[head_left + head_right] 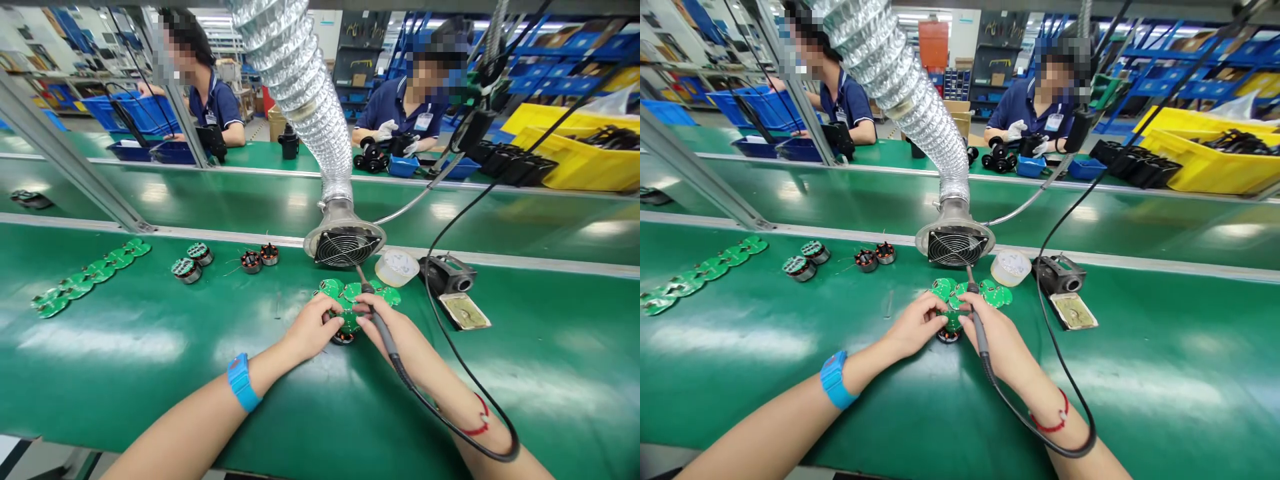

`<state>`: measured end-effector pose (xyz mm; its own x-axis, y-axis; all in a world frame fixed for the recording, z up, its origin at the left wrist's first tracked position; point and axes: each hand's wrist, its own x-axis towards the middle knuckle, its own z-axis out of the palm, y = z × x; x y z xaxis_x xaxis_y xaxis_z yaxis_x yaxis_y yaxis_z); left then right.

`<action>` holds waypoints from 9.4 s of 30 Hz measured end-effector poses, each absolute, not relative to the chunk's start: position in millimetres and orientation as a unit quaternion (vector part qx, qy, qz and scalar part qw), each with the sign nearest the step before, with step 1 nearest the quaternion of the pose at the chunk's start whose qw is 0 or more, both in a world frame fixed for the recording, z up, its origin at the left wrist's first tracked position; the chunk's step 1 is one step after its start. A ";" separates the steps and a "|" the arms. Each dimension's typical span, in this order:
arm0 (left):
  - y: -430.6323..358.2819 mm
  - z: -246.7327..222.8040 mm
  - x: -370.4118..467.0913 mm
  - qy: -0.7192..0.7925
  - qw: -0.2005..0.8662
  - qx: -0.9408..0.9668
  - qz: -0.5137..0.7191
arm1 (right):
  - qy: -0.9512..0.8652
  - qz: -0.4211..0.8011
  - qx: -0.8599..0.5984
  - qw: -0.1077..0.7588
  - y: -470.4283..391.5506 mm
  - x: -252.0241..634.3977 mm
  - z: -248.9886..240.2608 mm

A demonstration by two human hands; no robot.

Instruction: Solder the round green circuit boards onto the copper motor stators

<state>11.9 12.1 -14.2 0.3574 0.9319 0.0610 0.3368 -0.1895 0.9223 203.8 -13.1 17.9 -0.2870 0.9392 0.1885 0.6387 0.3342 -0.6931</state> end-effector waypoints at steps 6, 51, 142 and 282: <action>12.1 -10.1 6.5 0.427 0.519 0.651 0.353 | -0.714 0.300 -0.541 0.327 -16.3 186.3 20.5; -2.7 -22.9 24.5 0.405 0.154 0.843 0.318 | -0.597 0.361 -0.588 0.409 -24.6 187.9 10.5; -14.2 -12.0 30.2 0.484 0.324 0.749 0.316 | -0.772 0.296 -0.449 0.338 -31.4 199.9 -5.1; 5.9 17.4 -12.8 0.434 0.278 0.785 0.343 | -0.803 0.120 -0.450 0.371 -23.9 216.3 -10.8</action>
<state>-12.8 5.9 17.4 0.3877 0.8725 0.2974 0.4908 -0.4685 0.7346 216.3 -23.9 -10.8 -0.3197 0.8121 0.4882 0.6340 0.5662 -0.5268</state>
